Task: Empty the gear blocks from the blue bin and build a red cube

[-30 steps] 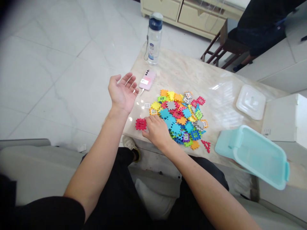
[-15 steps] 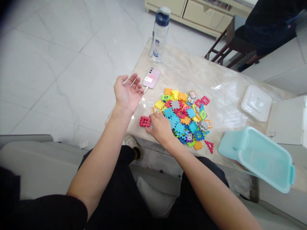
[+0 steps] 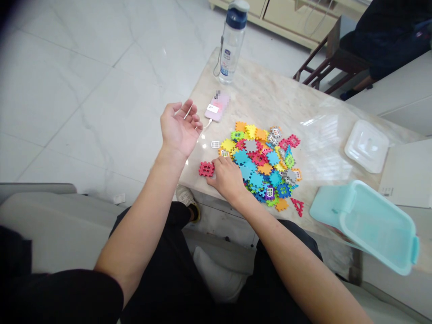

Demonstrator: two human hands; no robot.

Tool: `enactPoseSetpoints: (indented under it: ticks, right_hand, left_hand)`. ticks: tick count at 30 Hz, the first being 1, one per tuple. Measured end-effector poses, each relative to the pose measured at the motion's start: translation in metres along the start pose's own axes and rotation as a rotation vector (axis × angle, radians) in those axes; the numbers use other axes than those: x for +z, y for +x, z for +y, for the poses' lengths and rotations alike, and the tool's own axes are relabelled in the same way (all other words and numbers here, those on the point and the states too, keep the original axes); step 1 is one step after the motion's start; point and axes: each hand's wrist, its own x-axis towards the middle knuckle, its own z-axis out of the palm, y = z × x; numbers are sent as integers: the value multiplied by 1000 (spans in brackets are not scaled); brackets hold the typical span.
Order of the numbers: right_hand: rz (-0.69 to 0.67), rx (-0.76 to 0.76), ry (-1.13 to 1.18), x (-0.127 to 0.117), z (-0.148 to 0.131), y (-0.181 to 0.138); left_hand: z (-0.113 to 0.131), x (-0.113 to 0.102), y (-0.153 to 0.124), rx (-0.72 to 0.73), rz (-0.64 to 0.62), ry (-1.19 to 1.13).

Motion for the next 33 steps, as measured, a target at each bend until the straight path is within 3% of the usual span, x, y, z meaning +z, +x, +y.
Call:
enactPoseSetpoints:
  ticks: [5, 14, 23, 33]
  right_hand:
    - [26, -24, -4, 0, 1, -2]
    - [23, -234, 21, -8, -5, 1]
    - [-27, -215, 10, -8, -6, 2]
    - [-31, -187, 10, -4, -7, 6]
  left_hand:
    - [-1, 4, -4, -25, -28, 28]
    - [3, 6, -8, -3, -34, 19]
    - [4, 7, -9, -24, -6, -87]
    - [0, 6, -8, -17, -10, -32]
